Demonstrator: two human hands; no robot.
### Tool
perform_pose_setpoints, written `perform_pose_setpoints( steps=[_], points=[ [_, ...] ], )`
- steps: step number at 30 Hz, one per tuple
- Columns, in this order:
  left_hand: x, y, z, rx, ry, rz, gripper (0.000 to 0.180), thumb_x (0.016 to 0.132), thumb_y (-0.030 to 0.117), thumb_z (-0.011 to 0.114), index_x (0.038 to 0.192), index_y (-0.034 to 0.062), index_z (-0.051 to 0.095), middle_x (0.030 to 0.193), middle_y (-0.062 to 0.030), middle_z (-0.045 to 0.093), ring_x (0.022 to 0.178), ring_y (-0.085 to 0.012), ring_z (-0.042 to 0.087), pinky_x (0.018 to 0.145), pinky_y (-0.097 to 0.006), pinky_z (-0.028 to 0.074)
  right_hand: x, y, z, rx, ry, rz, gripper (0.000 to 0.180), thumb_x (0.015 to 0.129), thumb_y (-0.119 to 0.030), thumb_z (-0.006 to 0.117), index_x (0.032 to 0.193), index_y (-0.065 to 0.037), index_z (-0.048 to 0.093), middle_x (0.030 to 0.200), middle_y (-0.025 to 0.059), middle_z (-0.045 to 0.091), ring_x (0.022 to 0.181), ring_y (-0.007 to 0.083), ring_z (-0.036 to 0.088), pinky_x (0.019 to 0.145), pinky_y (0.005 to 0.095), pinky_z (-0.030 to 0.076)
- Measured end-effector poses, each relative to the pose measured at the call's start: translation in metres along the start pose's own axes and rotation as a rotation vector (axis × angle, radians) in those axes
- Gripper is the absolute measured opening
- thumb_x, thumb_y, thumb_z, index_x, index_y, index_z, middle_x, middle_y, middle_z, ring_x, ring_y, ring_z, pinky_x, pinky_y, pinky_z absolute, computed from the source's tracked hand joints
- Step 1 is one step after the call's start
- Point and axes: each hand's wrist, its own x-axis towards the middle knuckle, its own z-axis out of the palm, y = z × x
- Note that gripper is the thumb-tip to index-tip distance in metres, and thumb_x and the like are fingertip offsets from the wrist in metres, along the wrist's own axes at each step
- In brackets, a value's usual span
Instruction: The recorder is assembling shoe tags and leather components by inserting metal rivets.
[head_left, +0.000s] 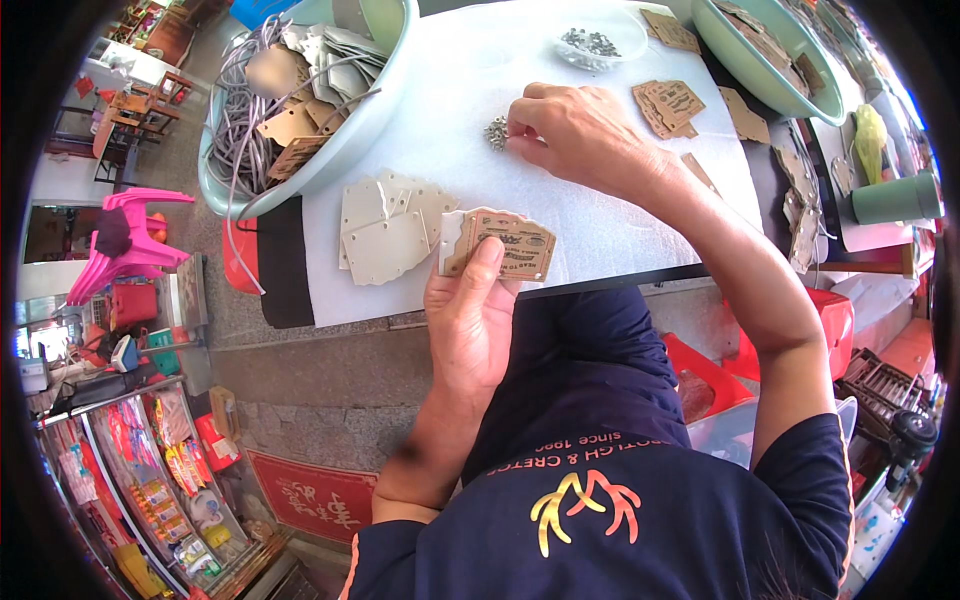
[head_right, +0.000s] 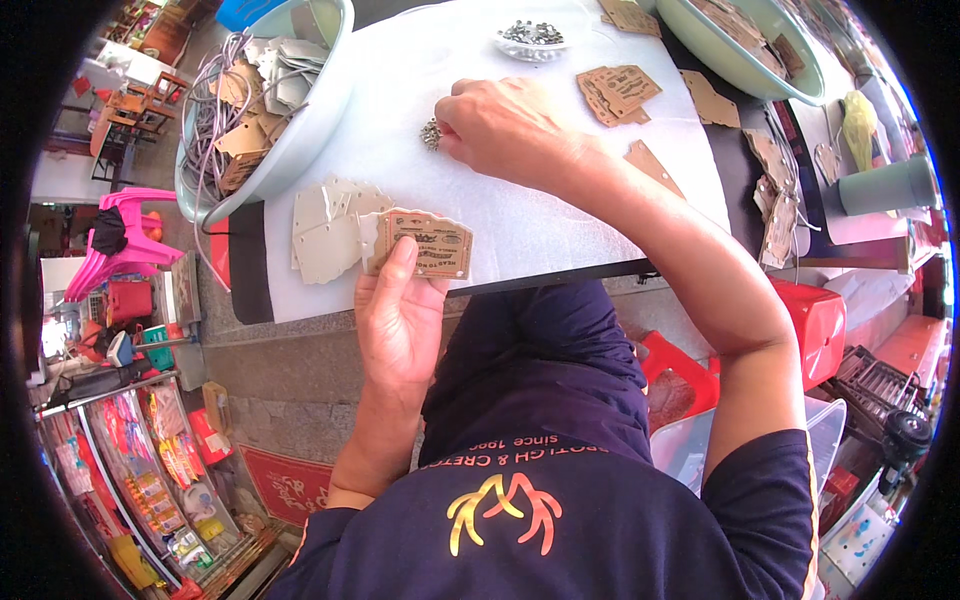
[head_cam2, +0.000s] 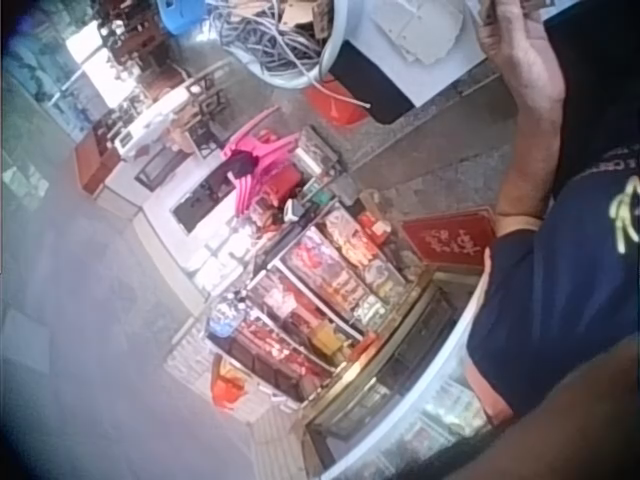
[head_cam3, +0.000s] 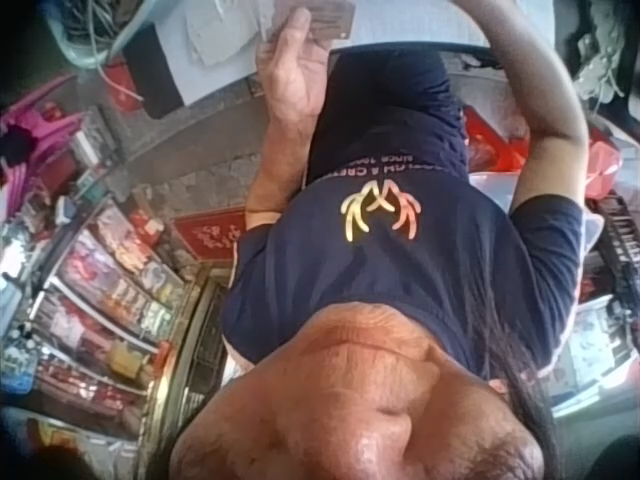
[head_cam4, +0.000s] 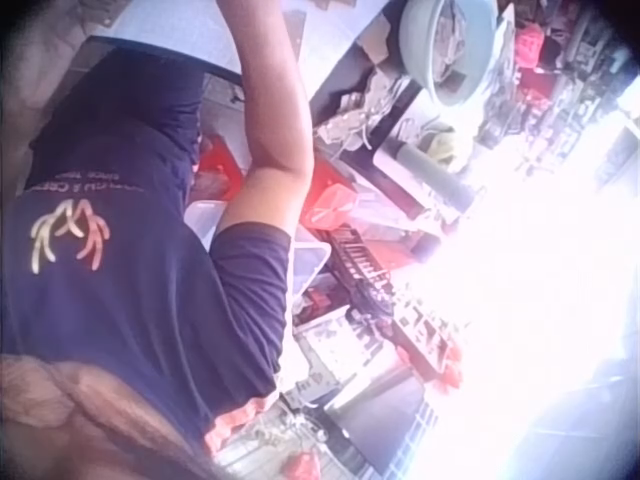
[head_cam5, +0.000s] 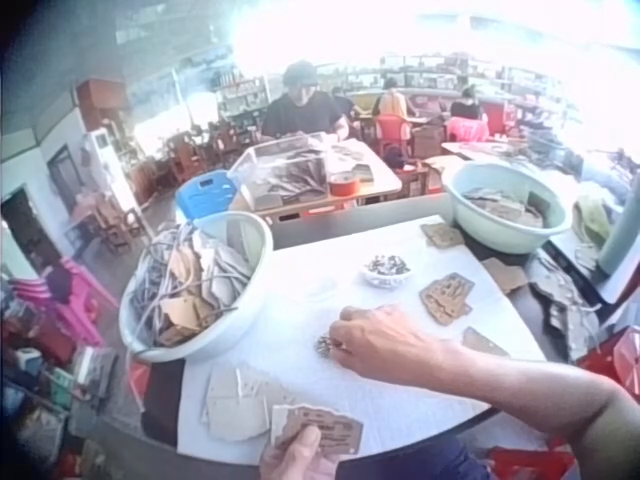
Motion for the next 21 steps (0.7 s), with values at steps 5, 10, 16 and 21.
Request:
perform_pose_setpoints(
  steps=[5, 10, 16, 21],
  points=[
    [-0.001, 0.001, 0.0, 0.003, -0.002, 0.001, 0.029, 0.093, 0.003, 0.055, 0.122, 0.0014, 0.055, 0.114, -0.0109, 0.062, 0.107, -0.0214, 0.06, 0.092, -0.039, 0.051, 0.003, 0.002, -0.003, -0.013, -0.043, 0.003, 0.015, 0.086, -0.017, 0.061, 0.085, -0.002, 0.063, 0.086, 0.0122, 0.064, 0.076, 0.0294, 0.063, 0.07, 0.0398, 0.049],
    [0.0, 0.0, 0.0, -0.012, -0.005, -0.004, 0.029, 0.093, 0.003, 0.055, 0.122, 0.0015, 0.055, 0.114, -0.0105, 0.062, 0.107, -0.0212, 0.06, 0.092, -0.039, 0.051, 0.007, 0.01, -0.006, -0.032, -0.1, -0.077, 0.01, 0.084, -0.012, 0.06, 0.082, -0.002, 0.061, 0.083, 0.0108, 0.062, 0.074, 0.0283, 0.063, 0.069, 0.0394, 0.048],
    [-0.001, 0.0, -0.004, -0.026, -0.004, 0.003, 0.027, 0.093, 0.003, 0.054, 0.12, 0.0016, 0.056, 0.114, -0.0096, 0.063, 0.106, -0.0202, 0.06, 0.092, -0.038, 0.051, 0.001, 0.015, -0.022, 0.091, -0.202, -0.176, 0.006, 0.081, -0.01, 0.061, 0.082, -0.004, 0.061, 0.083, 0.0086, 0.06, 0.073, 0.0286, 0.062, 0.068, 0.0392, 0.048],
    [-0.001, 0.001, -0.002, -0.021, -0.032, 0.005, 0.026, 0.094, 0.004, 0.054, 0.119, 0.0021, 0.058, 0.114, -0.0091, 0.063, 0.107, -0.0194, 0.06, 0.093, -0.038, 0.049, -0.006, 0.01, -0.028, -0.002, -0.219, -0.204, 0.008, 0.083, -0.012, 0.063, 0.086, -0.005, 0.064, 0.085, 0.0077, 0.06, 0.076, 0.0278, 0.063, 0.068, 0.04, 0.048]
  ],
)
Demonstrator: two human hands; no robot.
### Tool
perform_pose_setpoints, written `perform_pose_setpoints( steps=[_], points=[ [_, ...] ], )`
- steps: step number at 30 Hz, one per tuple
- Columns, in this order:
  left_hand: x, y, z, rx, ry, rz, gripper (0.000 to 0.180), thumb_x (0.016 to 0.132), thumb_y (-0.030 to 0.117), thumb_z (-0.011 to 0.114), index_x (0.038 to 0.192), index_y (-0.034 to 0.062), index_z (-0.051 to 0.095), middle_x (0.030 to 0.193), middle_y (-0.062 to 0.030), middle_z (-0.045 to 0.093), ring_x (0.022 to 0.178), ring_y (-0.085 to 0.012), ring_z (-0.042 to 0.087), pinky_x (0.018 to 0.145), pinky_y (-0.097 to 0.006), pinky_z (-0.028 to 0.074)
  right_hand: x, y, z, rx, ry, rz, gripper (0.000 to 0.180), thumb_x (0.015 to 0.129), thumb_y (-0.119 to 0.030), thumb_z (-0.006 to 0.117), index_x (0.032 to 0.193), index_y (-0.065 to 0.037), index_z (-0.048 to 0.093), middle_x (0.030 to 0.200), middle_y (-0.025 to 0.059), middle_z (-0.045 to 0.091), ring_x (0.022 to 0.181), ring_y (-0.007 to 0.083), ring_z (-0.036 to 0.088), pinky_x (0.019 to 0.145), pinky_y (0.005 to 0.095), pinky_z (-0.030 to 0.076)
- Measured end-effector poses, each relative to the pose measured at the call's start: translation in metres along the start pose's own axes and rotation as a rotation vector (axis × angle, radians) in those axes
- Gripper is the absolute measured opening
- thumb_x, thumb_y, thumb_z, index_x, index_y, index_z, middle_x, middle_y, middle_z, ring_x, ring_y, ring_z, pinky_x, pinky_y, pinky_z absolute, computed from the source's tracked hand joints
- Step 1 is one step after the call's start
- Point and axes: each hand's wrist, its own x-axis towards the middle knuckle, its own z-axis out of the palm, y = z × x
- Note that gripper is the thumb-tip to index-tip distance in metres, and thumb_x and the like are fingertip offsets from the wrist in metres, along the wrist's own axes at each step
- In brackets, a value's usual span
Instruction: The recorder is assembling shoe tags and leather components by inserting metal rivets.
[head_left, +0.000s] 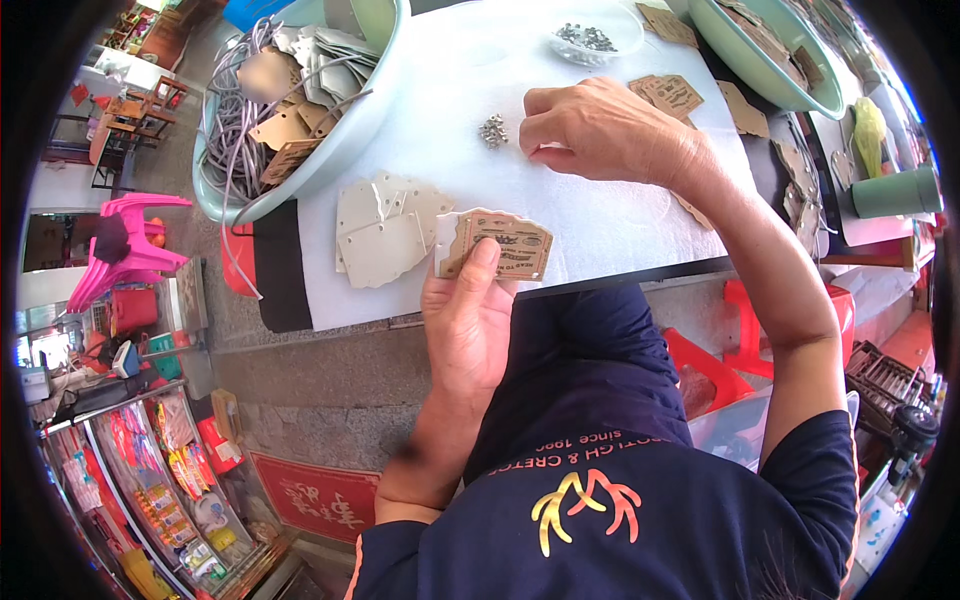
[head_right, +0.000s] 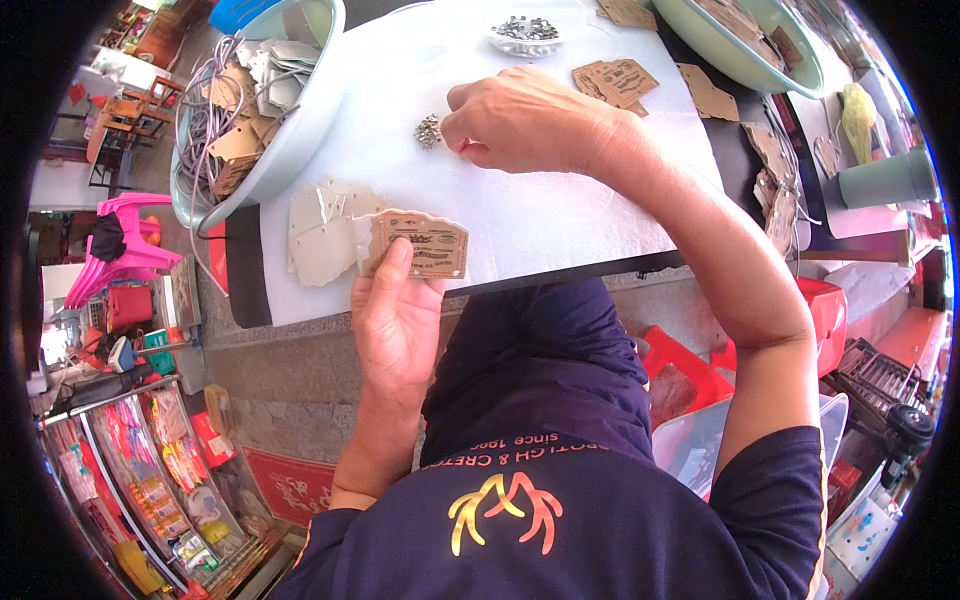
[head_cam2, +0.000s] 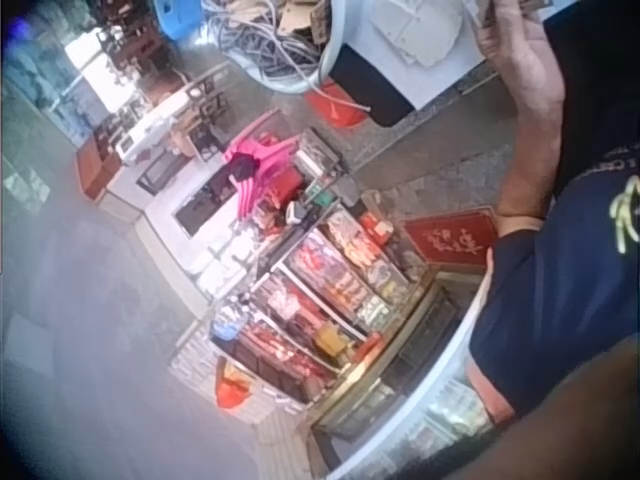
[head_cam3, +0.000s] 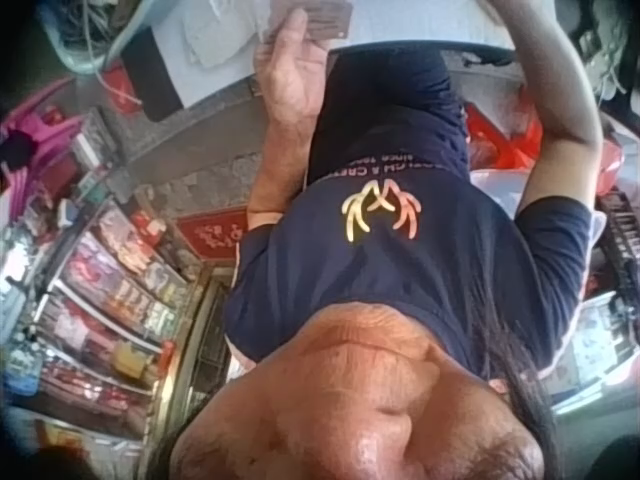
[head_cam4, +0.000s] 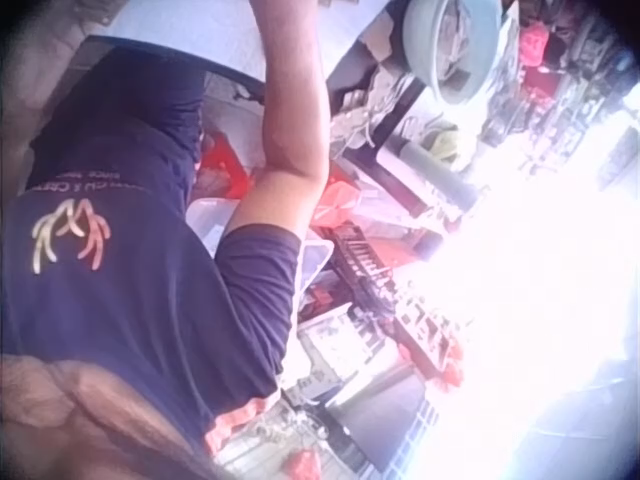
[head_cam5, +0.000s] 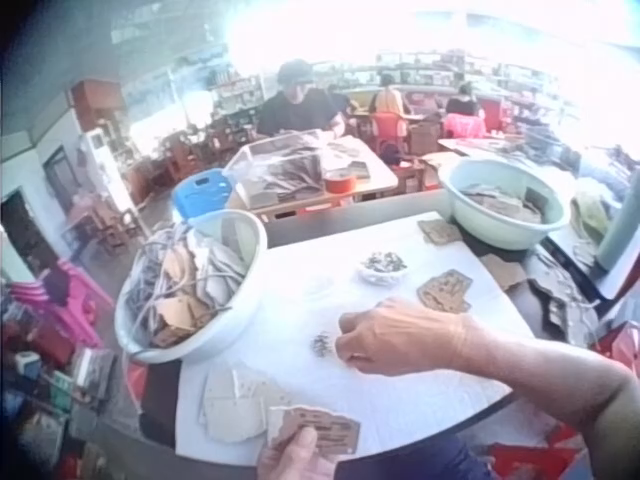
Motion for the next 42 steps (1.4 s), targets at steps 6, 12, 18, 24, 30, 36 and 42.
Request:
perform_pose_setpoints(
  steps=[6, 12, 18, 24, 30, 36, 42],
  points=[
    [0.0, -0.001, 0.001, -0.002, 0.042, -0.007, 0.026, 0.094, 0.005, 0.055, 0.119, 0.0038, 0.059, 0.113, -0.0066, 0.064, 0.108, -0.0177, 0.059, 0.095, -0.038, 0.047, -0.007, 0.006, 0.0, -0.029, 0.187, 0.066, 0.009, 0.084, -0.014, 0.063, 0.087, -0.005, 0.064, 0.087, 0.0087, 0.062, 0.077, 0.0289, 0.063, 0.069, 0.0413, 0.049],
    [0.0, 0.0, 0.002, -0.006, 0.006, 0.006, 0.026, 0.093, 0.004, 0.056, 0.118, 0.0052, 0.06, 0.113, -0.0049, 0.065, 0.106, -0.0159, 0.06, 0.095, -0.037, 0.047, -0.01, -0.011, 0.004, 0.01, 0.111, 0.154, 0.018, 0.084, -0.021, 0.064, 0.086, -0.003, 0.063, 0.086, 0.0108, 0.062, 0.077, 0.0311, 0.063, 0.069, 0.0419, 0.049],
    [0.0, 0.001, 0.002, -0.019, 0.016, -0.01, 0.026, 0.093, 0.003, 0.056, 0.118, 0.0051, 0.059, 0.113, -0.0056, 0.065, 0.106, -0.0168, 0.06, 0.094, -0.038, 0.048, -0.007, -0.017, 0.022, -0.019, 0.126, 0.203, 0.02, 0.087, -0.021, 0.062, 0.086, -0.001, 0.063, 0.085, 0.0138, 0.061, 0.077, 0.034, 0.062, 0.07, 0.0431, 0.048],
    [-0.001, 0.001, 0.0, -0.003, 0.01, -0.011, 0.026, 0.093, 0.004, 0.055, 0.119, 0.005, 0.059, 0.113, -0.0057, 0.065, 0.106, -0.0169, 0.06, 0.094, -0.038, 0.048, 0.002, -0.019, 0.023, -0.059, 0.05, 0.226, 0.017, 0.086, -0.017, 0.059, 0.084, 0.0, 0.062, 0.083, 0.0138, 0.061, 0.077, 0.0334, 0.062, 0.07, 0.0424, 0.048],
    [0.0, 0.001, -0.002, -0.017, -0.007, -0.011, 0.027, 0.093, 0.004, 0.055, 0.12, 0.0054, 0.059, 0.114, -0.0053, 0.065, 0.106, -0.0164, 0.06, 0.094, -0.037, 0.048, 0.007, -0.015, 0.022, -0.092, 0.011, 0.224, 0.012, 0.083, -0.012, 0.058, 0.081, 0.0, 0.06, 0.08, 0.0131, 0.061, 0.075, 0.0318, 0.062, 0.068, 0.0418, 0.049],
    [0.0, 0.001, 0.0, -0.008, -0.002, -0.004, 0.029, 0.093, 0.004, 0.055, 0.122, 0.0061, 0.058, 0.114, -0.0048, 0.064, 0.107, -0.016, 0.059, 0.094, -0.037, 0.047, 0.007, -0.013, 0.019, -0.141, 0.029, 0.143, 0.008, 0.081, -0.01, 0.059, 0.079, -0.002, 0.06, 0.078, 0.0113, 0.061, 0.072, 0.0308, 0.062, 0.066, 0.0407, 0.048],
    [-0.001, 0.001, 0.0, -0.006, 0.01, -0.006, 0.029, 0.093, 0.003, 0.055, 0.121, 0.0061, 0.057, 0.115, -0.005, 0.063, 0.108, -0.0165, 0.059, 0.095, -0.038, 0.047, 0.006, -0.011, 0.014, -0.117, 0.005, 0.09, 0.009, 0.081, -0.012, 0.06, 0.08, -0.003, 0.06, 0.079, 0.0114, 0.061, 0.074, 0.0307, 0.063, 0.066, 0.0407, 0.048]
  ],
)
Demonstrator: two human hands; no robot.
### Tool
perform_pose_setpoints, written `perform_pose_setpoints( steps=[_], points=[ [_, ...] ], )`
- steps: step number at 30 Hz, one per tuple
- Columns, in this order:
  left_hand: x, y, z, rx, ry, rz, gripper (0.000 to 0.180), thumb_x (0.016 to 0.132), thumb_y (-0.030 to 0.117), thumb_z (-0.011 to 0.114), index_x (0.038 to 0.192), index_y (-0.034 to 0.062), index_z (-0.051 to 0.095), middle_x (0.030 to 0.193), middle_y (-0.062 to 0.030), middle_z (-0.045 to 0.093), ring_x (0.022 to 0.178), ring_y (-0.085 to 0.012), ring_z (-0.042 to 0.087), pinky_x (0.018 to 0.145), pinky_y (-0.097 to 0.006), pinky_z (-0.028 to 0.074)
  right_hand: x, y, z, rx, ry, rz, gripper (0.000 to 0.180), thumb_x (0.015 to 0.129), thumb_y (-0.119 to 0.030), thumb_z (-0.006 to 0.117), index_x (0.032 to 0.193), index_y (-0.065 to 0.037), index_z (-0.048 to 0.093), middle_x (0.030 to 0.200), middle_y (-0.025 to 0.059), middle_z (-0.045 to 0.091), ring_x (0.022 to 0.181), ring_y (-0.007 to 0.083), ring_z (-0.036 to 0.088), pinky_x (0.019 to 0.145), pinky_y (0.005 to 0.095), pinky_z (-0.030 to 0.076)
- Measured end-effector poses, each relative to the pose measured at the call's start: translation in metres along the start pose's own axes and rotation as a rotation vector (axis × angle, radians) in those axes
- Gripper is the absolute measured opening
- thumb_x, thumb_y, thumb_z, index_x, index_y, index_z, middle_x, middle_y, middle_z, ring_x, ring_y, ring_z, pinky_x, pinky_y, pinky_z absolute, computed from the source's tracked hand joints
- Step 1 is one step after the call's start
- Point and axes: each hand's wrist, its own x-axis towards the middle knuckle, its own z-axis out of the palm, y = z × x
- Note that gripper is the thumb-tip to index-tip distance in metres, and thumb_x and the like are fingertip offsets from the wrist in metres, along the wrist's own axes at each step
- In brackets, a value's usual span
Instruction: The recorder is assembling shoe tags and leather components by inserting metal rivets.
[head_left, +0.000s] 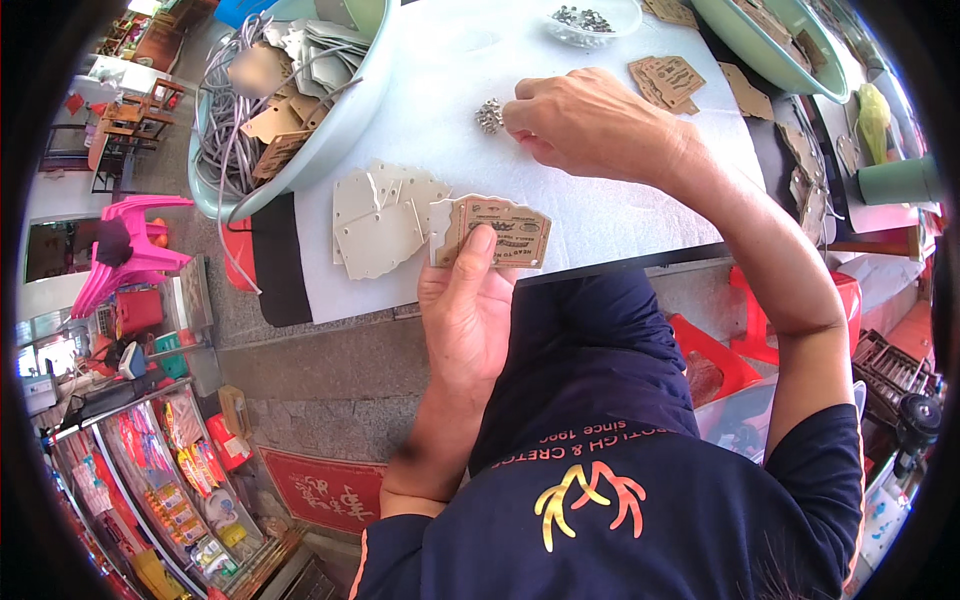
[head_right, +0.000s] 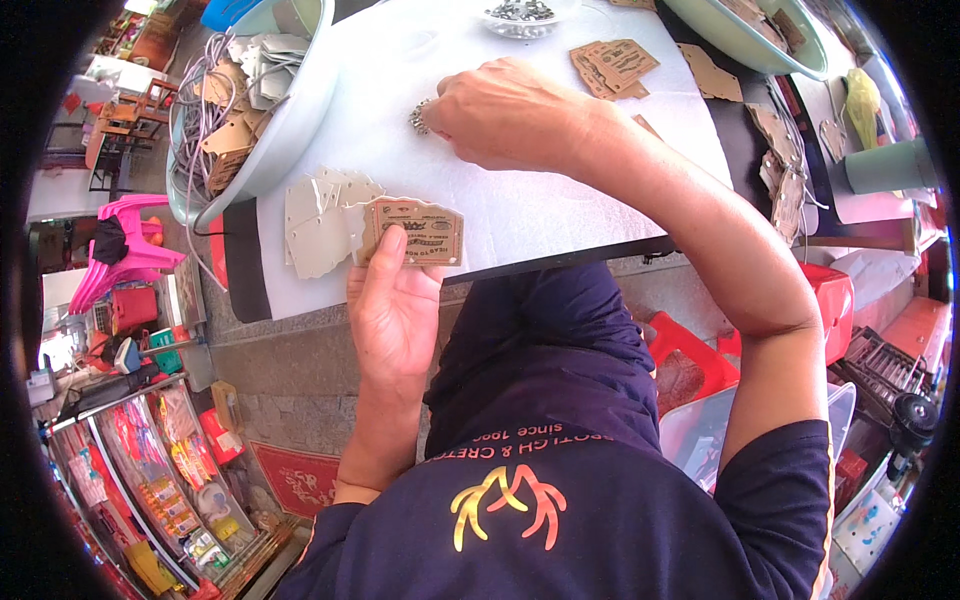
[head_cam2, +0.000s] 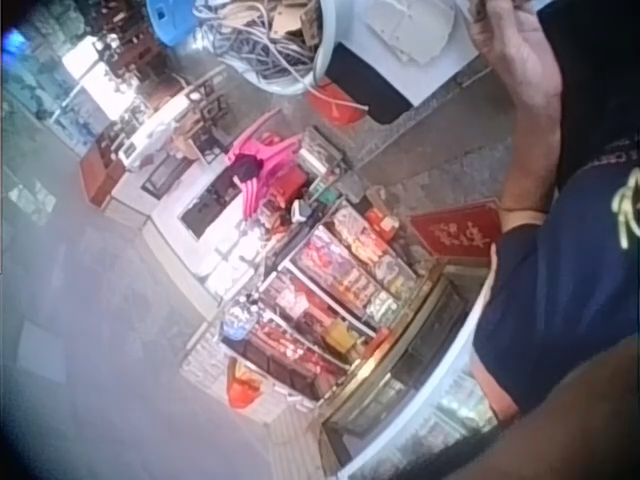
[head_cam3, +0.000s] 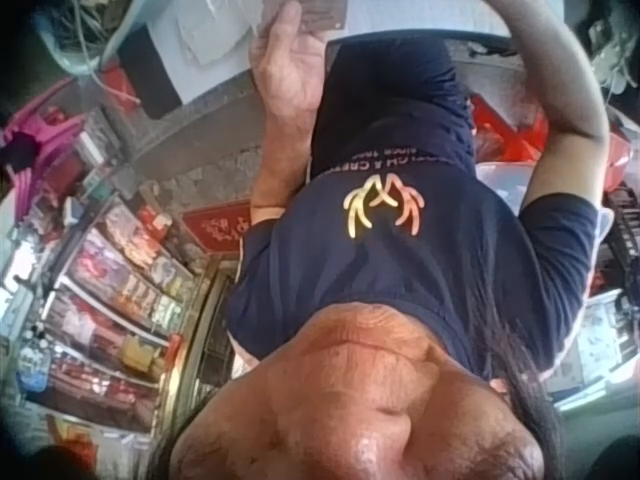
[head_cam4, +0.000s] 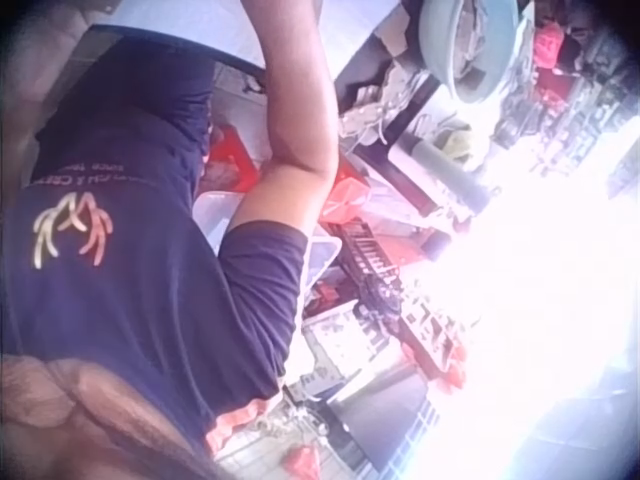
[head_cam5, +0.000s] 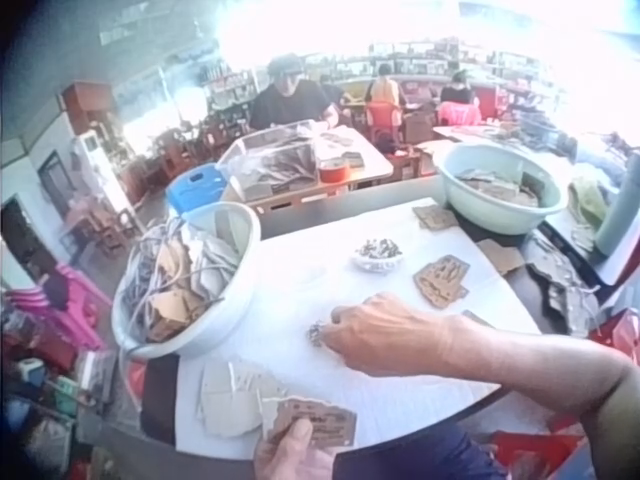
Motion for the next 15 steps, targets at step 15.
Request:
perform_pose_setpoints(
  steps=[15],
  points=[
    [0.0015, -0.005, 0.0011, 0.024, 0.003, 0.027, 0.025, 0.093, 0.003, 0.056, 0.117, 0.0064, 0.06, 0.111, -0.0045, 0.065, 0.102, -0.0159, 0.062, 0.09, -0.036, 0.049, 0.0038, -0.0087, 0.0004, 0.013, -0.038, 0.216, 0.021, 0.081, -0.019, 0.061, 0.076, 0.002, 0.063, 0.069, 0.0192, 0.062, 0.068, 0.0363, 0.062, 0.066, 0.0445, 0.049]
  ],
)
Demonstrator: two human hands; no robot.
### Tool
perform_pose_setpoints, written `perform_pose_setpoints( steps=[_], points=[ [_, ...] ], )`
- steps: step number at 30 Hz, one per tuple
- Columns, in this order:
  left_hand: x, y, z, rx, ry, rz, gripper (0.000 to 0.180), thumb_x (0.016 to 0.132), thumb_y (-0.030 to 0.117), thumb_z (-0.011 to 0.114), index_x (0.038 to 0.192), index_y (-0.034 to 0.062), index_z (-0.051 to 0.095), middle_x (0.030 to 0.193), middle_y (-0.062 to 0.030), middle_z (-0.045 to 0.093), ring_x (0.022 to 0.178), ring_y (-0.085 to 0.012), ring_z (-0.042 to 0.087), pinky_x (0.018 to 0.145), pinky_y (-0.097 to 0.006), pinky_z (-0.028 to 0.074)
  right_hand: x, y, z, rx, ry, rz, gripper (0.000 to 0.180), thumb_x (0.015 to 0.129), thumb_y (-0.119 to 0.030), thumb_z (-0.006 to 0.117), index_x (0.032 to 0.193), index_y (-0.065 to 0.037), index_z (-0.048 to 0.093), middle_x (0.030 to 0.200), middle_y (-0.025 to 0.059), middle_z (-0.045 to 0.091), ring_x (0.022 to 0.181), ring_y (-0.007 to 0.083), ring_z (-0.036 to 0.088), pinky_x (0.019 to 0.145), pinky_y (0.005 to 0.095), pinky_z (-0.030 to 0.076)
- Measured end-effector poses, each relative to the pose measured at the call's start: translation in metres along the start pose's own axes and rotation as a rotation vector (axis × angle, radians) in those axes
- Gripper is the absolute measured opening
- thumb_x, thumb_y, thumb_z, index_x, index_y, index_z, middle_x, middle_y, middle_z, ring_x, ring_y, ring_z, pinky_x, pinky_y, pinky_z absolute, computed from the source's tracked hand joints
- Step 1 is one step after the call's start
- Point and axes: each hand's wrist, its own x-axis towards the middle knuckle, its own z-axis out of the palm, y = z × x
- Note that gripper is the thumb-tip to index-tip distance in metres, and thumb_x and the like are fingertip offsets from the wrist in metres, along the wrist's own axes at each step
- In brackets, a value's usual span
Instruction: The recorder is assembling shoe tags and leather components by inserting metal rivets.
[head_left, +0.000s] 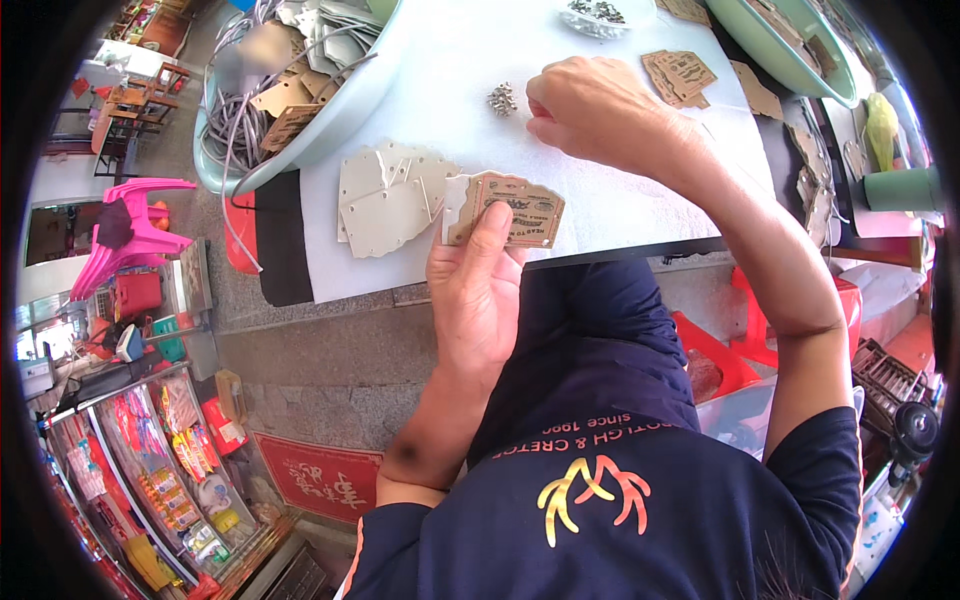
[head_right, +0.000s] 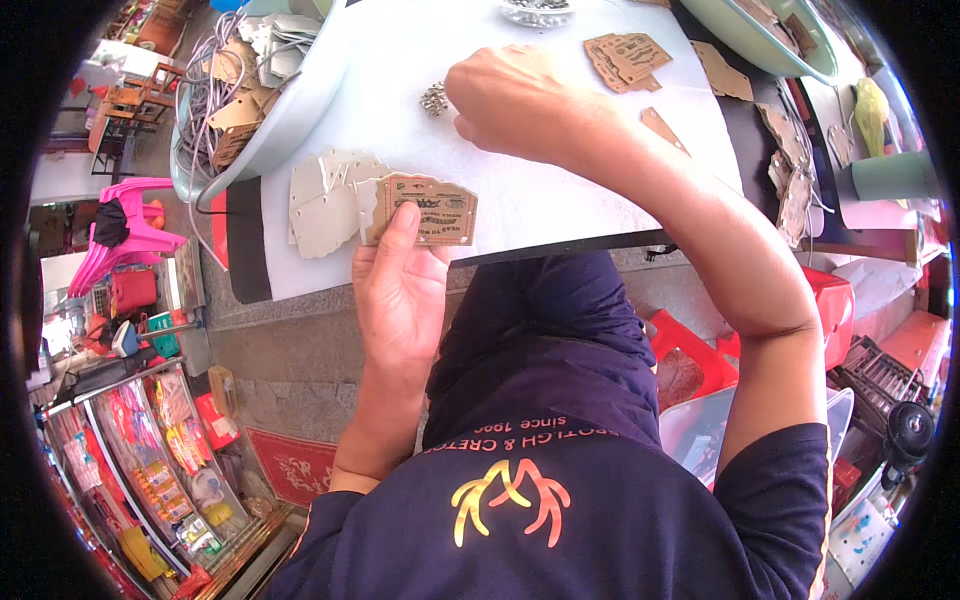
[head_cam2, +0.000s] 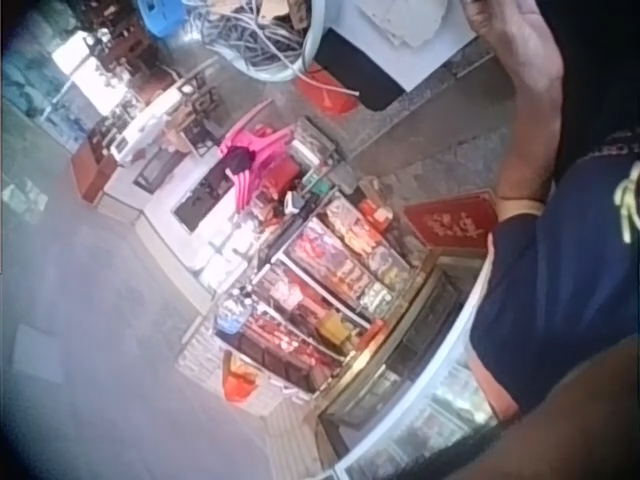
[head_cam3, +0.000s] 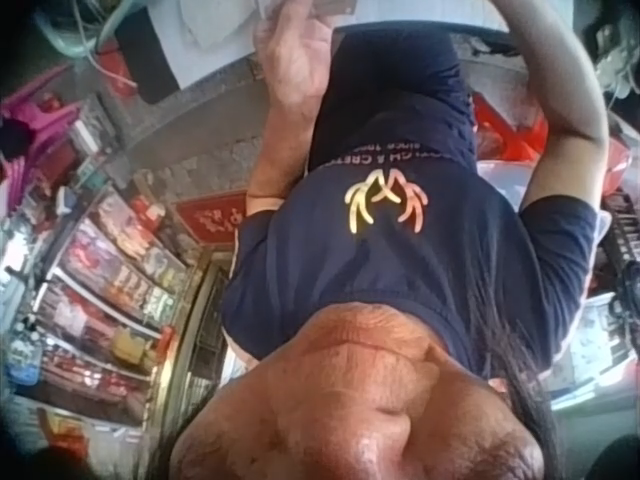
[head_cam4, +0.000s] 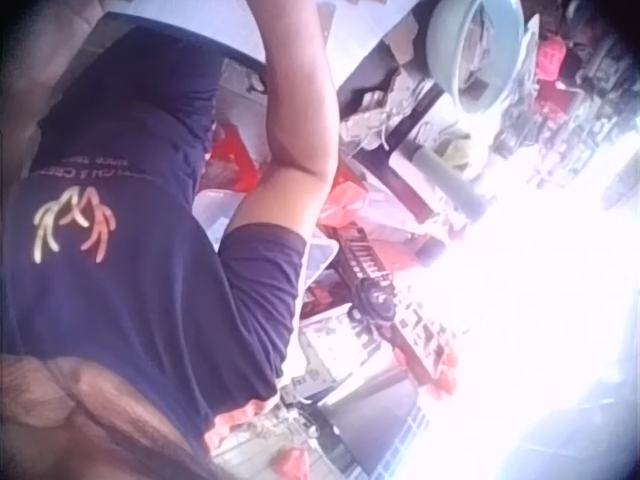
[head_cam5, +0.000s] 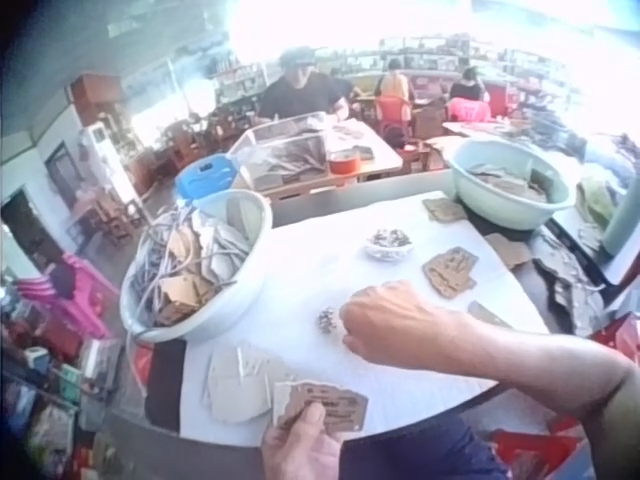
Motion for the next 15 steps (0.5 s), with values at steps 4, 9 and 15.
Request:
perform_pose_setpoints(
  steps=[4, 9, 15],
  points=[
    [0.0, 0.002, 0.002, 0.008, 0.009, 0.007, 0.025, 0.092, 0.003, 0.057, 0.117, 0.0072, 0.06, 0.11, -0.0042, 0.066, 0.102, -0.0162, 0.062, 0.089, -0.036, 0.049, 0.002, -0.002, 0.002, -0.041, 0.007, -0.004, 0.019, 0.08, -0.013, 0.056, 0.075, 0.003, 0.063, 0.068, 0.0205, 0.062, 0.066, 0.0377, 0.062, 0.065, 0.0454, 0.049],
    [0.0, 0.003, 0.007, 0.016, 0.027, 0.001, 0.022, 0.093, 0.005, 0.057, 0.115, 0.0057, 0.061, 0.108, -0.0045, 0.065, 0.099, -0.0138, 0.062, 0.087, -0.033, 0.05, 0.0, 0.004, 0.012, -0.039, 0.069, -0.061, 0.019, 0.08, -0.013, 0.056, 0.074, 0.003, 0.061, 0.07, 0.0207, 0.062, 0.069, 0.0378, 0.062, 0.064, 0.0452, 0.048],
    [0.001, 0.006, 0.006, -0.01, 0.064, -0.029, 0.026, 0.092, 0.003, 0.057, 0.117, 0.0043, 0.059, 0.112, -0.0066, 0.064, 0.103, -0.0172, 0.061, 0.088, -0.037, 0.052, -0.014, 0.006, 0.007, 0.294, 0.107, -0.066, 0.016, 0.082, -0.014, 0.06, 0.082, 0.003, 0.063, 0.07, 0.0143, 0.063, 0.064, 0.0251, 0.06, 0.06, 0.0365, 0.047]
  ],
)
